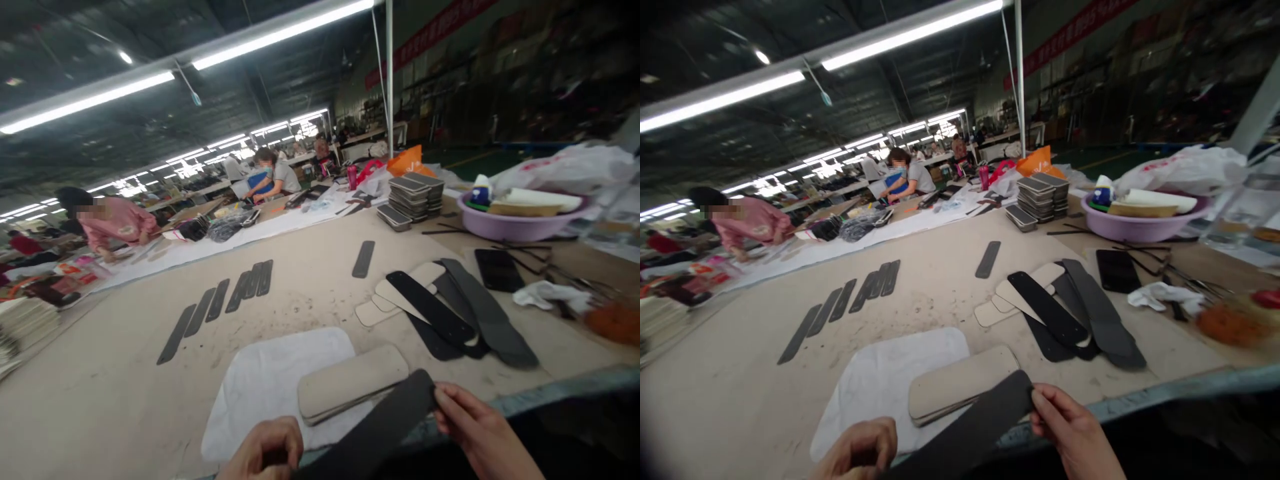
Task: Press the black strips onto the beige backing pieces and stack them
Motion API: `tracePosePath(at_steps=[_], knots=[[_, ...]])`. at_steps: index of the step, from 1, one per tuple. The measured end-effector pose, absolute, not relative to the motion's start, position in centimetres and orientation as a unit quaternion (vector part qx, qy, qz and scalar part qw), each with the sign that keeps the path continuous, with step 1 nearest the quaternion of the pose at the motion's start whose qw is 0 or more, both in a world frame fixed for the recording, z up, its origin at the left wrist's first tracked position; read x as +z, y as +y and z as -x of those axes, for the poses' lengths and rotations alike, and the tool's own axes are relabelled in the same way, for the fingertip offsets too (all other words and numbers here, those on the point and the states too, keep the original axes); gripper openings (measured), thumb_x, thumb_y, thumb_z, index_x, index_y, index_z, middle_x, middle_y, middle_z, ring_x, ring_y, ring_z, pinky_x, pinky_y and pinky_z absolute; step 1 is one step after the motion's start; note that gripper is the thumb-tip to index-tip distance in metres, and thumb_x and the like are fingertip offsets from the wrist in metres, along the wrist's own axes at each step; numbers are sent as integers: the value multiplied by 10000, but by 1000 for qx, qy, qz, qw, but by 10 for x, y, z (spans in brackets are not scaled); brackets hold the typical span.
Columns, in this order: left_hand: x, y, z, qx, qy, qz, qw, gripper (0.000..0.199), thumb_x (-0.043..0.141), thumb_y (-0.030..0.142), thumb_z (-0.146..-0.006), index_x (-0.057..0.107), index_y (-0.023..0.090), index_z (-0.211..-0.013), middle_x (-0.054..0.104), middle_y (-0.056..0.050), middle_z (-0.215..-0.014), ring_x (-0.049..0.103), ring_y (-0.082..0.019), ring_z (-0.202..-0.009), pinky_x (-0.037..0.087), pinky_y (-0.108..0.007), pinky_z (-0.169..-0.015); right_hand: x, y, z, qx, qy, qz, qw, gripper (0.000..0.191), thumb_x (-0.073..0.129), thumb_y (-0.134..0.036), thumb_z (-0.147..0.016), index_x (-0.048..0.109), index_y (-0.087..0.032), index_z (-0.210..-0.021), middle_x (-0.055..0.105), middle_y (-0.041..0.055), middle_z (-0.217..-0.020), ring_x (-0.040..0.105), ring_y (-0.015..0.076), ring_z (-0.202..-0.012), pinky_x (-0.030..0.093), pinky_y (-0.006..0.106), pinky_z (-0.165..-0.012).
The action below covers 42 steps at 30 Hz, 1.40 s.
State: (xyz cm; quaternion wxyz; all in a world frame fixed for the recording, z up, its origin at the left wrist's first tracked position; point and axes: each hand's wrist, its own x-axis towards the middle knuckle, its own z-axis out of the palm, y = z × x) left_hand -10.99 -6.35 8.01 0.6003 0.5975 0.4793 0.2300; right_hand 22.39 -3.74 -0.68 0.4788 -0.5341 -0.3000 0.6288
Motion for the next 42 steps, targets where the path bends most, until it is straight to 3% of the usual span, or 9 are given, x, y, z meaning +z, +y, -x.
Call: tracePosePath(at_steps=[5, 14, 19, 25, 32, 42], knots=[[56, -59, 114, 203, 530, -502, 653, 64, 500, 208, -656, 456, 162, -650, 453, 13, -614, 419, -97, -523, 304, -204, -477, -14, -40, -222, 587, -358, 602, 406, 349, 634, -480, -671, 665, -191, -864, 623, 2, -651, 581, 161, -635, 499, 254, -621], [31, -7, 127, 200, 646, -474, 563, 115, 441, 252, -663, 501, 154, -666, 450, 40, -436, 294, -69, -417, 168, -207, -426, -4, 16, -205, 482, -471, 649, 352, 313, 552, -456, -696, 624, -193, -847, 616, -15, -586, 568, 139, -514, 455, 244, -512], [19, 17, 126, 170, 676, -477, 535, 156, 465, 301, -661, 511, 154, -637, 459, 41, -417, 264, -56, -373, 135, -214, -401, -19, 34, -201, 395, -528, 679, 323, 265, 541, -419, -708, 608, -206, -850, 635, -10, -600, 595, 155, -555, 447, 264, -561], [1, 21, 125, 149, 685, -485, 523, 233, 483, 369, -697, 532, 148, -642, 471, 36, -417, 297, -62, -372, 165, -205, -392, -29, 32, -203, 349, -556, 694, 297, 236, 523, -384, -716, 600, -219, -866, 645, -25, -625, 606, 156, -621, 430, 273, -643], [-2, 16, 124, 194, 664, -477, 542, 253, 531, 388, -708, 545, 136, -685, 524, 21, -544, 479, -96, -470, 263, -192, -420, -27, 30, -202, 336, -573, 690, 288, 289, 491, -420, -742, 591, -217, -923, 656, -23, -671, 615, 161, -661, 424, 284, -688], [-5, 13, 120, 202, 682, -518, 476, 162, 572, 307, -696, 538, 149, -682, 482, 43, -485, 428, -83, -445, 316, -203, -468, -40, 29, -206, 294, -593, 707, 251, 393, 507, -521, -717, 627, -220, -938, 671, -14, -717, 628, 171, -689, 453, 285, -670]])
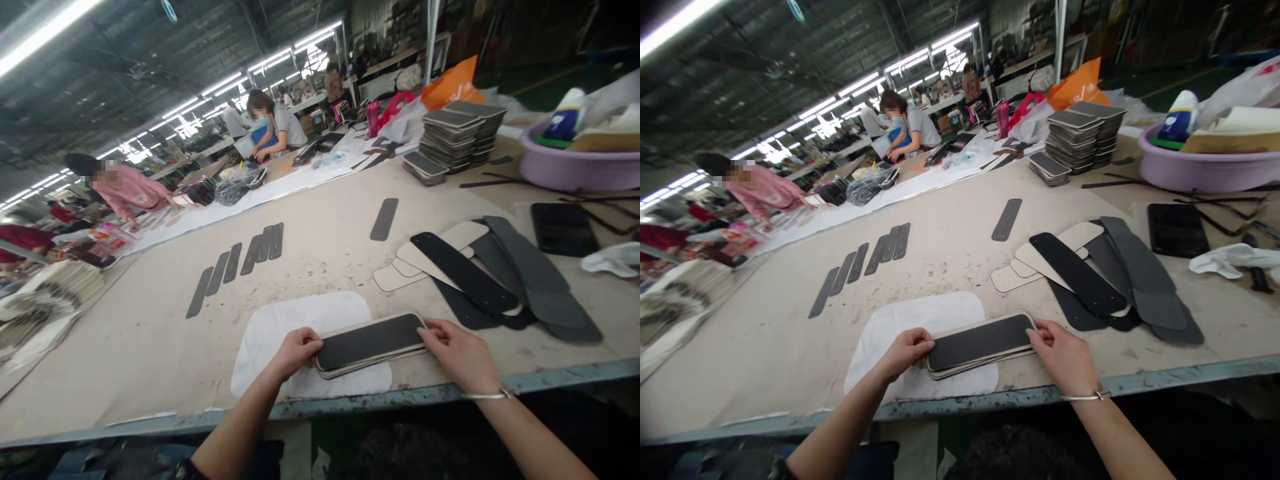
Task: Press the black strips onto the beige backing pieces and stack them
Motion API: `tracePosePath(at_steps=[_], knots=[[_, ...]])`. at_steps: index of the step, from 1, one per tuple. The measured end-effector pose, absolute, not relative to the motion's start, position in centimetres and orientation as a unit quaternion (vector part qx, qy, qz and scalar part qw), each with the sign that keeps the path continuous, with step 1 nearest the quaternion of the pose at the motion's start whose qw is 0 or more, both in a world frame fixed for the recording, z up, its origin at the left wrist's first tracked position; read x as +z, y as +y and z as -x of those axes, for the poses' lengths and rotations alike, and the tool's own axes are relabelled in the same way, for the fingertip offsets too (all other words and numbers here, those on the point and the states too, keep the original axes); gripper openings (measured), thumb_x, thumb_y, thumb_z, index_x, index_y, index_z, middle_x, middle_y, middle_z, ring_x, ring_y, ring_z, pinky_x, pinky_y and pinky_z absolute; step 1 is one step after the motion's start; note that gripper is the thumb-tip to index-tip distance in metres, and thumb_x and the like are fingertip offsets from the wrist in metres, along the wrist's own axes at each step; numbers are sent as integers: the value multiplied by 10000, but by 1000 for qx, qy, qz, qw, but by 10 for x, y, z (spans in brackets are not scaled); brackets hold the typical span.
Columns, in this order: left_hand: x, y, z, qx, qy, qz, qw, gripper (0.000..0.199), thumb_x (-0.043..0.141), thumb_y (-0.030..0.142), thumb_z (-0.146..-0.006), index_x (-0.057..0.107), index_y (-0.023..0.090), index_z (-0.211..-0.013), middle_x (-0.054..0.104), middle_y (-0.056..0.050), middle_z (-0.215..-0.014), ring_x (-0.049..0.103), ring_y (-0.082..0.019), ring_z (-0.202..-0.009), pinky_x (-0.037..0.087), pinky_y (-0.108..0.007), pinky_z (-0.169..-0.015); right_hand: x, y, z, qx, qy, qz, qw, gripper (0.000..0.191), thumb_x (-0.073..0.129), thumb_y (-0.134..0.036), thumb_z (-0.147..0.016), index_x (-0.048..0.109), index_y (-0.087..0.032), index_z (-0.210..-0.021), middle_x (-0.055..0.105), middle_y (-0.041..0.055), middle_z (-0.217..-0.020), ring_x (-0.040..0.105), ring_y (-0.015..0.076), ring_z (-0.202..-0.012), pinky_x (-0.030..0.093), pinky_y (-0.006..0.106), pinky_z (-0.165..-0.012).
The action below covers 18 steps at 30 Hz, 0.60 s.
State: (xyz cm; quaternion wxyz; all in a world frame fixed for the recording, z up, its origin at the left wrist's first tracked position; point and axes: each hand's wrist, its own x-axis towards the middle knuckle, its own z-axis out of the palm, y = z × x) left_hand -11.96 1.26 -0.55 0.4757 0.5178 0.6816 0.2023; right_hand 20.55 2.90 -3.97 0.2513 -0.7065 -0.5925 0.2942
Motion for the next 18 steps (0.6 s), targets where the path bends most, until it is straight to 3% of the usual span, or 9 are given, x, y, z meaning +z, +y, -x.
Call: tracePosePath(at_steps=[8, 18], knots=[[-8, 7, 121, 251, 676, -592, 361, 107, 545, 270, -726, 544, 171, -688, 558, -9, -737, 524, -146, -724, 390, -249, -675, -44, 27, -204, 254, -609, 702, 269, 352, 507, -488, -729, 652, -218, -903, 675, -3, -730, 628, 165, -677, 470, 265, -648], [-21, 5, 123, 208, 714, -586, 320, 138, 534, 302, -732, 573, 175, -693, 587, -4, -679, 543, -158, -677, 385, -253, -626, -45, 27, -204, 240, -617, 693, 284, 347, 502, -470, -739, 668, -224, -920, 679, 2, -732, 626, 166, -655, 482, 263, -645]])
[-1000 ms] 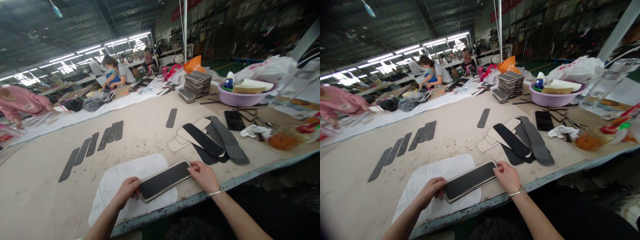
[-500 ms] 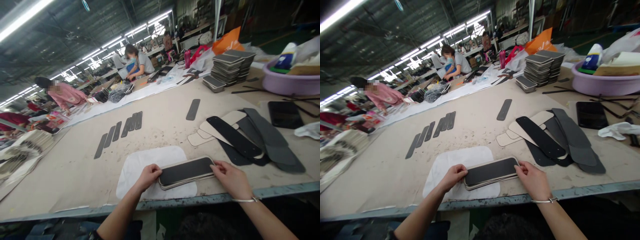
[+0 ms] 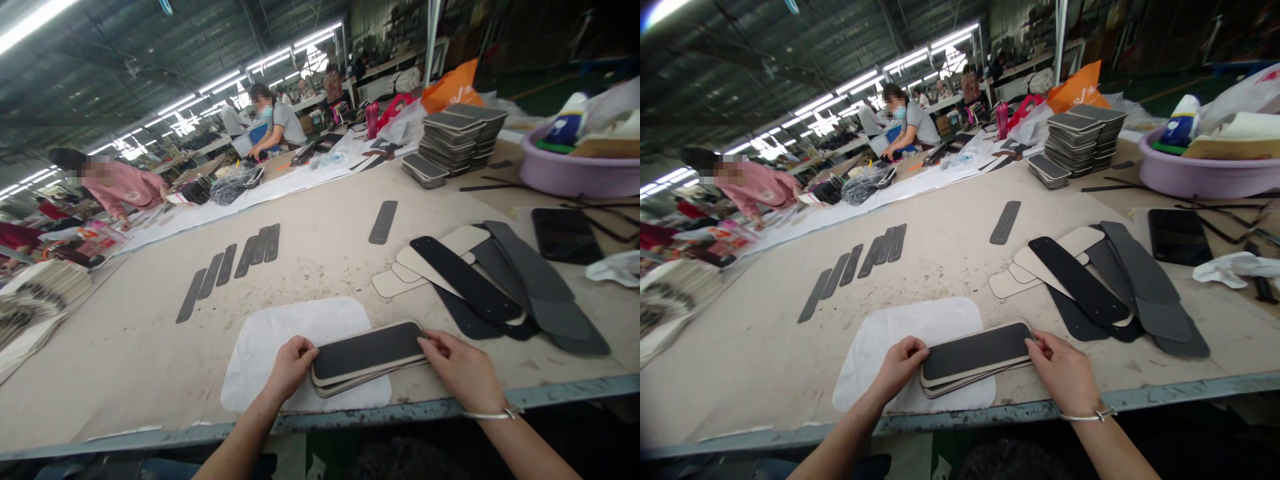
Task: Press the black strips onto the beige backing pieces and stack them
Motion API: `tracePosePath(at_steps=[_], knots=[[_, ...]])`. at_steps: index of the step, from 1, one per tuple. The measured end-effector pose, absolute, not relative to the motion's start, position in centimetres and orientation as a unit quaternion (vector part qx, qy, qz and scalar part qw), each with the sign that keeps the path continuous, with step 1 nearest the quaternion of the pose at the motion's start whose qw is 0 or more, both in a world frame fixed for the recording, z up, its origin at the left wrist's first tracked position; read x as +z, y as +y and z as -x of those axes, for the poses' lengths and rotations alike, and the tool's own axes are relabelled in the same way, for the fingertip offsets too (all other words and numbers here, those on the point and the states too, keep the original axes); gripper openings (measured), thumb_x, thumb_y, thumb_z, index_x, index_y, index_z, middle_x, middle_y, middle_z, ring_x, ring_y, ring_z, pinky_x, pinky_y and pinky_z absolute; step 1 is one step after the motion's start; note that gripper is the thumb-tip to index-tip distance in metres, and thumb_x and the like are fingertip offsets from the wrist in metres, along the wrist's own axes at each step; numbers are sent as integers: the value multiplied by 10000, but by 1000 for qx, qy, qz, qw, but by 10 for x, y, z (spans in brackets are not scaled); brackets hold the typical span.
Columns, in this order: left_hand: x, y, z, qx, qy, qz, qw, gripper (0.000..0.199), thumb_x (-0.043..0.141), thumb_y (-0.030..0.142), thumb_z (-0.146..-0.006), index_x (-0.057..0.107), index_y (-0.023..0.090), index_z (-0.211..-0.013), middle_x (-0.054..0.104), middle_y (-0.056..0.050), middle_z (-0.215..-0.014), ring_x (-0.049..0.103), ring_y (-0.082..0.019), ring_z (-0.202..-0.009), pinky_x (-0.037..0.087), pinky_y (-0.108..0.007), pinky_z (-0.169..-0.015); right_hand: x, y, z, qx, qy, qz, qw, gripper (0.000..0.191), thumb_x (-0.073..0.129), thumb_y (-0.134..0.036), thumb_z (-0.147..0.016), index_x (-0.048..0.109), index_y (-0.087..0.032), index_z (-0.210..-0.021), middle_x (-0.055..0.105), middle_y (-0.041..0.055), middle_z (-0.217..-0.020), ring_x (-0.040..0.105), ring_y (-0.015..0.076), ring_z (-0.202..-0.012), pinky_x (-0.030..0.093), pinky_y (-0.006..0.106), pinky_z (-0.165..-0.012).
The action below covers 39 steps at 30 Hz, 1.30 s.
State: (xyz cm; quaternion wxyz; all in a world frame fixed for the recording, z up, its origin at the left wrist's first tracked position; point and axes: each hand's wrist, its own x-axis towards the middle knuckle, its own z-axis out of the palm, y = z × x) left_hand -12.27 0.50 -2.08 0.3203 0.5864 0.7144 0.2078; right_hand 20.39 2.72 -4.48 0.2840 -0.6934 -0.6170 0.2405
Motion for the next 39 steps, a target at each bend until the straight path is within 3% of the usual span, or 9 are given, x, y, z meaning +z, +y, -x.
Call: tracePosePath(at_steps=[18, 25, 28, 31, 39], knots=[[-18, 2, 120, 217, 706, -561, 373, 190, 596, 356, -692, 564, 170, -664, 555, 14, -613, 530, -153, -615, 387, -244, -583, -42, 27, -199, 278, -596, 693, 295, 314, 476, -409, -771, 633, -201, -947, 660, 13, -733, 596, 153, -648, 469, 273, -666], [-18, -13, 118, 255, 737, -543, 311, 317, 569, 360, -728, 533, 171, -979, 598, -7, -784, 551, -131, -609, 417, -254, -620, -41, 24, -200, 268, -599, 701, 279, 363, 472, -469, -741, 625, -213, -949, 652, -6, -714, 606, 154, -653, 463, 272, -660], [-16, -27, 117, 235, 754, -528, 313, 281, 493, 409, -788, 572, 172, -915, 601, -10, -727, 553, -131, -598, 399, -250, -602, -44, 24, -201, 254, -588, 719, 269, 418, 479, -531, -691, 619, -227, -942, 647, -6, -702, 608, 175, -639, 464, 294, -634], [-18, -39, 114, 230, 764, -509, 324, 301, 535, 452, -759, 601, 174, -855, 583, 0, -644, 548, -137, -602, 379, -245, -582, -46, 28, -201, 273, -584, 721, 253, 441, 491, -572, -652, 614, -239, -915, 644, -4, -683, 608, 191, -615, 470, 309, -609], [-23, -46, 99, 341, 754, -432, 357, 238, 651, 308, -667, 551, 172, -835, 541, 34, -656, 460, -84, -528, 368, -203, -525, -46, 27, -204, 250, -605, 716, 243, 420, 504, -571, -660, 620, -257, -914, 653, -3, -716, 614, 199, -625, 471, 309, -578]])
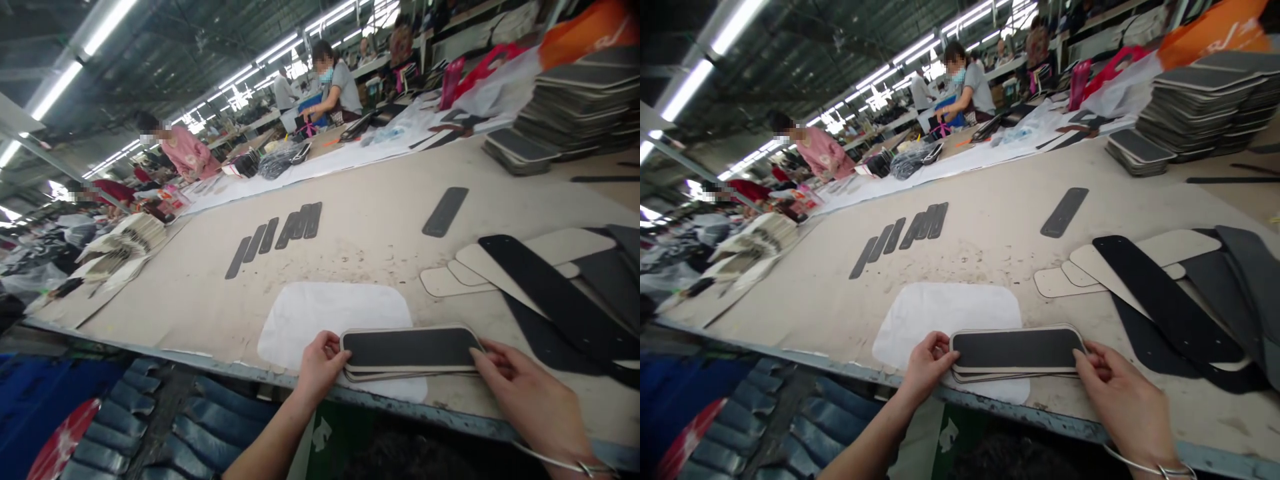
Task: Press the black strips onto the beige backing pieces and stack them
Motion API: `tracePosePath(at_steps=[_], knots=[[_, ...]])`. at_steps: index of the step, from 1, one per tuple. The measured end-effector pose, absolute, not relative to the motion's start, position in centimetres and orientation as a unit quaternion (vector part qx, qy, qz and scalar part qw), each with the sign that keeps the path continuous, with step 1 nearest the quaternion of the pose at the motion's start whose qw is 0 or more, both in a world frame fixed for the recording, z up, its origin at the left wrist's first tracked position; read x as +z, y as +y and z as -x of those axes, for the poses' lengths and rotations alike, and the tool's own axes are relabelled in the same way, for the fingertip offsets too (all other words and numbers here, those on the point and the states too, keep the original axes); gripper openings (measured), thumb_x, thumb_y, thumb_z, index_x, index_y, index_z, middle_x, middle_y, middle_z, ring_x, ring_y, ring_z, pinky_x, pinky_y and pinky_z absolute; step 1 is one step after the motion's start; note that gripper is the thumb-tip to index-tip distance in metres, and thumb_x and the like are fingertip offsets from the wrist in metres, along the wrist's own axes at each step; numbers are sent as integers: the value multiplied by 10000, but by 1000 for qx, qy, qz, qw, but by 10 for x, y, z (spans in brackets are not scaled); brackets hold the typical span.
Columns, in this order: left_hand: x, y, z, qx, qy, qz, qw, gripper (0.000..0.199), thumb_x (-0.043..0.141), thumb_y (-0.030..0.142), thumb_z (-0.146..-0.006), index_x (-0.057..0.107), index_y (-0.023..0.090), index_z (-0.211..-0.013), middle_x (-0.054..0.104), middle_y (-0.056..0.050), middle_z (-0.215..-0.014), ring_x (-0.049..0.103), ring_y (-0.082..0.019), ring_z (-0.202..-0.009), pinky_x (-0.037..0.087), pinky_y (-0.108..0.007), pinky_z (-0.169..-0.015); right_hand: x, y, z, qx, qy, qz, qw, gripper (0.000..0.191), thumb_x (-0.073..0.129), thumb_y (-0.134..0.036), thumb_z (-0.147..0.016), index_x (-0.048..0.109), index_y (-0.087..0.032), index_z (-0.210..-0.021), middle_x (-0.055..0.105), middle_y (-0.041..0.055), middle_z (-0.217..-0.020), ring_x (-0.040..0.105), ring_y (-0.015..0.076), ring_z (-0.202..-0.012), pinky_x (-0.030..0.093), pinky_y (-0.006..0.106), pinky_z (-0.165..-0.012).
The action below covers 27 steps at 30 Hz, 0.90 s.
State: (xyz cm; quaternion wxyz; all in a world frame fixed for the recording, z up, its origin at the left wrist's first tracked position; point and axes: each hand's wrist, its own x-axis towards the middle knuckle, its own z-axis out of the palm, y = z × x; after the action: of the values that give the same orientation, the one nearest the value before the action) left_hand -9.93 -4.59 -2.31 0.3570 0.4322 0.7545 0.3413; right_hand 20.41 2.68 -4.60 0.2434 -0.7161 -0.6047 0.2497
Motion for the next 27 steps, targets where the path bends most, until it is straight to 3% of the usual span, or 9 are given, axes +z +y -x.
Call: tracePosePath(at_steps=[5, 12, 20, 24, 27], knots=[[-29, -45, 94, 405, 724, -395, 393, 213, 646, 314, -681, 516, 178, -781, 471, 71, -540, 434, -76, -480, 334, -180, -486, -50, 26, -204, 248, -603, 710, 266, 397, 515, -538, -696, 620, -237, -933, 648, -10, -730, 615, 173, -656, 470, 281, -625], [-25, -43, 98, 466, 657, -365, 467, 242, 705, 284, -660, 520, 167, -763, 552, 33, -674, 514, -95, -626, 401, -178, -574, -44, 26, -203, 287, -603, 683, 296, 372, 479, -463, -794, 585, -217, -1052, 619, -18, -728, 578, 133, -660, 450, 262, -692], [-20, -42, 100, 492, 631, -423, 425, 208, 696, 246, -697, 528, 178, -798, 566, 32, -742, 524, -89, -726, 427, -170, -690, -38, 26, -208, 309, -572, 679, 342, 322, 534, -486, -753, 593, -207, -901, 527, -25, -659, 516, 124, -595, 430, 268, -618], [-21, -38, 100, 489, 652, -387, 431, 318, 730, 267, -651, 536, 180, -888, 590, 26, -743, 543, -96, -699, 437, -175, -641, -40, 25, -212, 321, -565, 662, 372, 291, 585, -465, -712, 596, -198, -828, 558, 3, -753, 514, 115, -599, 443, 272, -645], [-18, -36, 100, 465, 659, -380, 452, 356, 733, 307, -637, 579, 156, -920, 634, -12, -791, 571, -118, -707, 451, -192, -626, -38, 24, -212, 364, -556, 647, 375, 257, 578, -452, -722, 575, -205, -794, 572, -13, -690, 527, 117, -592, 445, 263, -630]])
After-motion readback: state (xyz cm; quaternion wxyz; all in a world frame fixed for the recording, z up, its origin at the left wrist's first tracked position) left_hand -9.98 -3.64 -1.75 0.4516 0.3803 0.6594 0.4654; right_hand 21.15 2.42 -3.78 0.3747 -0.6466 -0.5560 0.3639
